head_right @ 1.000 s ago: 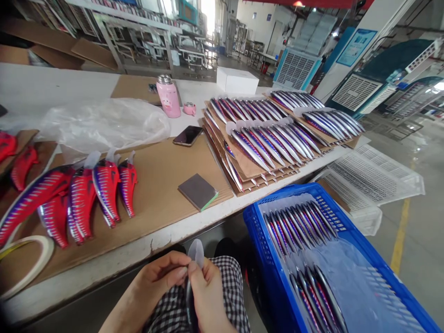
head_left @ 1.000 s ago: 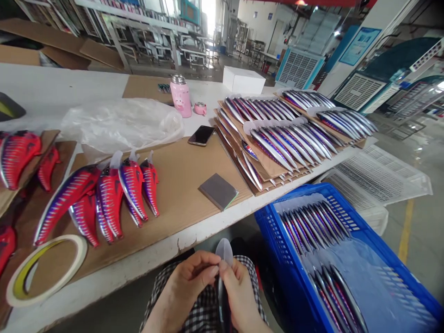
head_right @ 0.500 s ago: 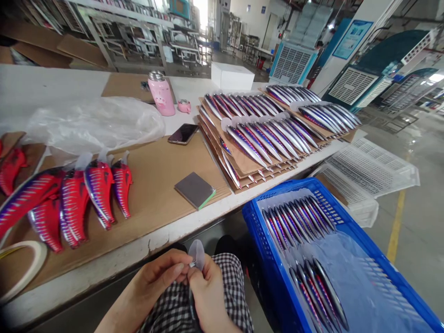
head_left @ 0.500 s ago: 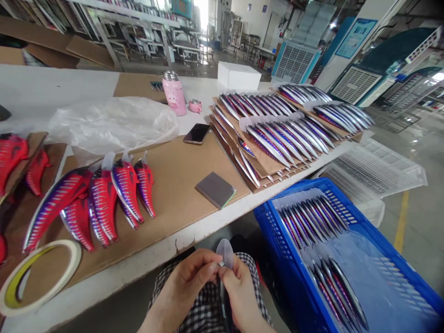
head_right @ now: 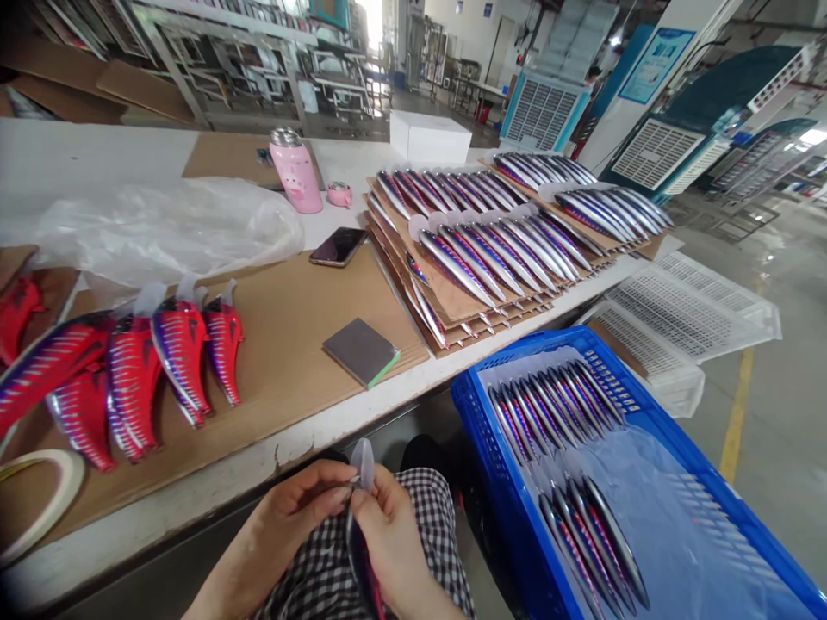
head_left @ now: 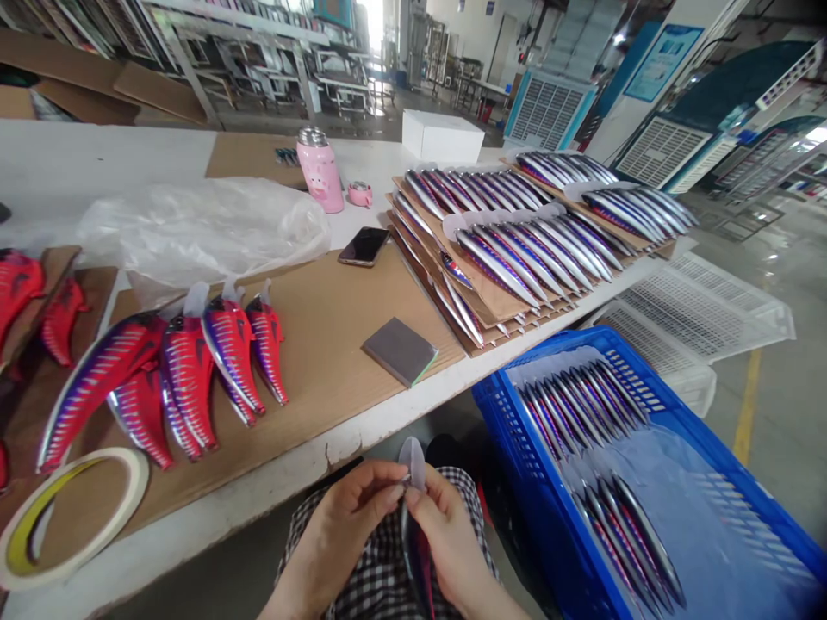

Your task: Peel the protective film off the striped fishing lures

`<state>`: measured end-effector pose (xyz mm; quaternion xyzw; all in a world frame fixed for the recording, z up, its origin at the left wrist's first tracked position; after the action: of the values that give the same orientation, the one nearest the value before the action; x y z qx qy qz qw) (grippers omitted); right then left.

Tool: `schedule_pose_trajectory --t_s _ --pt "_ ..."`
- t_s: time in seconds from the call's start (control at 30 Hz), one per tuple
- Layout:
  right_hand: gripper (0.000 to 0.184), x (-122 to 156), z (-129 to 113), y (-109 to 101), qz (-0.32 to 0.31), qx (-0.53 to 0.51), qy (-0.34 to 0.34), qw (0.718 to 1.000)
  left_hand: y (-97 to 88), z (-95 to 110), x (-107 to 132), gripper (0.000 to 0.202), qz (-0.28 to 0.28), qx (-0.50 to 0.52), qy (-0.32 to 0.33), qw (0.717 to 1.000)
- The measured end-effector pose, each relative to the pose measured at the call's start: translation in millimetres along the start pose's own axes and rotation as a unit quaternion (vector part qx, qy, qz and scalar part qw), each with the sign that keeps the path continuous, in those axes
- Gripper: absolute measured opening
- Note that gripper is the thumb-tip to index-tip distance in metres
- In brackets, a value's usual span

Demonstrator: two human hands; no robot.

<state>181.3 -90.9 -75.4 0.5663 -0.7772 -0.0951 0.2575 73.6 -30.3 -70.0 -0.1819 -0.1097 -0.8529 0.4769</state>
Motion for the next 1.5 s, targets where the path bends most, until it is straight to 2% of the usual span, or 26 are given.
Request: schedule_pose_trajectory --t_s 0.1,0.3,0.53,0.83,1.0,1.23,1.37,1.5 --pt "0.018 0.9 -3.1 2.2 -0.011 0.014 0.000 1.000 -1.2 0.8 -1.9 0.014 0.019 0.000 0.013 1.000" --pt "0.031 0.8 5.9 -0.7 -0.025 0.040 -0.023 0.999 -2.2 -5.5 -2.3 0.010 0.056 -0.012 0.044 0.997" --pt "0.033 1.6 12.8 -4.0 -0.026 0.044 -0.030 0.998 1.2 -1.8 -2.2 0.011 0.102 -0.111 0.109 0.982" --pt "0.032 1.9 10.4 -1.7 -0.013 0.064 -0.023 0.998 -0.7 0.8 3.5 0.018 0.132 -0.178 0.158 0.962" --pt "0.032 1.7 11.4 -1.3 -0.013 0.065 -0.018 0.998 -1.0 5.5 6.6 0.014 0.125 -0.205 0.160 0.958" --pt "0.032 1.2 7.3 -0.3 -0.025 0.061 -0.018 0.998 -3.0 4.0 5.3 0.011 0.093 -0.189 0.120 0.970" --pt "0.032 3.6 5.2 2.5 -0.035 0.036 -0.019 0.999 -4.4 7.5 5.6 0.010 0.085 -0.200 0.131 0.967" --pt "0.029 5.4 3.5 2.9 -0.032 0.043 -0.017 0.998 -2.4 11.0 4.2 0.011 0.047 -0.210 0.167 0.962"
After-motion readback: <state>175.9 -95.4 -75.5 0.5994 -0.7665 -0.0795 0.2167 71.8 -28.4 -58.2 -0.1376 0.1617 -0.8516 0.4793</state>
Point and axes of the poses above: each hand's wrist, its own x-axis away from the middle knuckle, its own y-axis out of the palm, z = x × y, the point moved 5 cm from there along -x, towards the middle knuckle, and after that the axes turned 1 degree about z, right-handed, at the moved point
